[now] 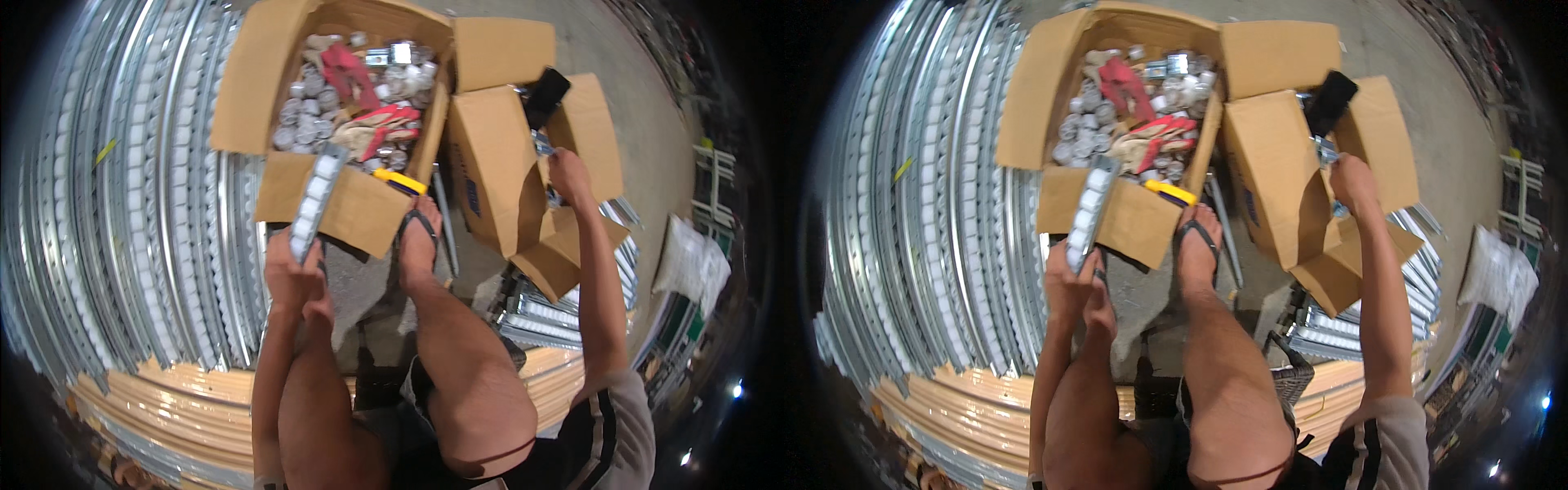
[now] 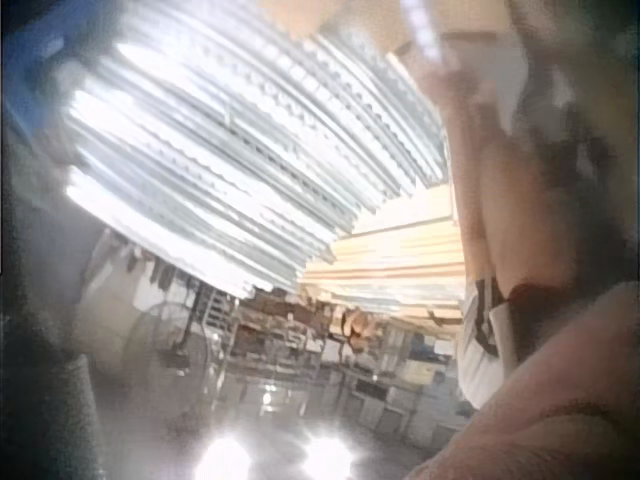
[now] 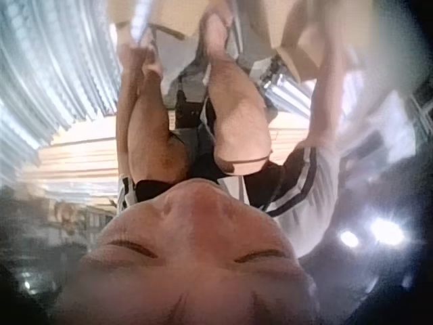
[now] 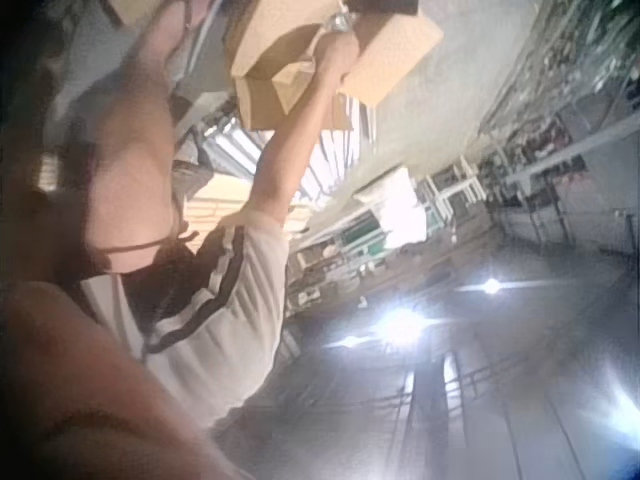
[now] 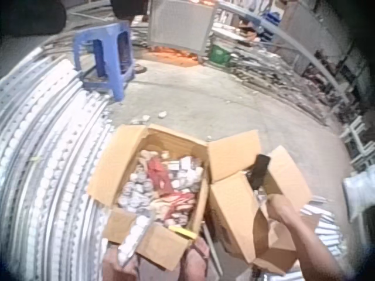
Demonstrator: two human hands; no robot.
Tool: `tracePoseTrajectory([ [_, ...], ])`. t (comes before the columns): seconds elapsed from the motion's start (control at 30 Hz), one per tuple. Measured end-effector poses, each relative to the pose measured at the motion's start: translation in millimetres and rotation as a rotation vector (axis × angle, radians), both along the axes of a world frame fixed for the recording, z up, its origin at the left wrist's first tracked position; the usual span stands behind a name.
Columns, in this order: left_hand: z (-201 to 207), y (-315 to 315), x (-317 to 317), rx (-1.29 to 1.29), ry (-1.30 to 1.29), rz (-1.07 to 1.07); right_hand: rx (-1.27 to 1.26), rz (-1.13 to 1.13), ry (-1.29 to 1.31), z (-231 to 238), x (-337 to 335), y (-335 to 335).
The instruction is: The person assembles a metal track by placing plastic rollers into the metal frame and then attaching end caps using a hammer.
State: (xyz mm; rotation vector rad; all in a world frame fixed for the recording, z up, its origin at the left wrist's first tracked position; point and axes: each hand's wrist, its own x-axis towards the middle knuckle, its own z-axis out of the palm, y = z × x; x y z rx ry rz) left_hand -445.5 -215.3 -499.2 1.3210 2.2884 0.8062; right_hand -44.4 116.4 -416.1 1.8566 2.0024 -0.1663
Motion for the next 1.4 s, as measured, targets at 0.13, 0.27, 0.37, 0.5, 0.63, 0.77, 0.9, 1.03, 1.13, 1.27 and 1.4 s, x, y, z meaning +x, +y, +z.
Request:
tracePoseTrajectory([
  [0.13, -2.5, -0.5, 8.2, -0.077, -0.129, 0.040, -0.153, 0.111, -0.054, -32.5, 68.9, -15.4],
  [0.27, 10.3, 2.4, 10.3, -0.210, -0.167, 0.099, -0.048, 0.058, -0.062, -37.5, 53.3, -31.5],
  [0.37, 10.1, 0.7, 8.5, -0.208, -0.158, 0.082, 0.134, 0.064, -0.146, -23.3, 46.4, -32.9],
  [0.5, 16.4, 4.5, 9.6, -0.242, -0.168, 0.103, -0.082, -0.219, -0.198, -26.8, 63.2, -21.6],
  [0.63, 9.8, 2.3, 7.3, -0.242, -0.129, 0.066, 0.011, -0.264, 0.096, -57.1, 108.1, -29.7],
  [0.77, 12.9, 2.8, 5.9, -0.278, -0.123, 0.061, 0.126, -0.354, 0.554, -25.8, 110.3, -37.7],
  [0.9, 25.6, 15.5, 5.4, -0.217, -0.172, 0.013, 0.142, -0.473, 1.015, 40.7, 66.9, -61.5],
  [1.03, 28.3, 45.5, 3.1, -0.148, -0.063, -0.027, 0.077, -0.463, 1.393, 61.6, -2.2, -77.9],
  [1.13, 11.4, 73.8, -4.1, -0.083, -0.005, -0.096, -0.028, -0.584, 1.719, 67.6, -78.4, -113.5],
  [1.27, 9.4, 109.1, -3.2, -0.088, 0.080, -0.147, -0.463, -0.677, 2.004, 71.5, -157.5, -144.2],
  [1.4, 8.2, 119.9, -8.6, -0.162, 0.059, -0.194, -0.648, -0.606, 2.139, 55.1, -193.7, -141.2],
])
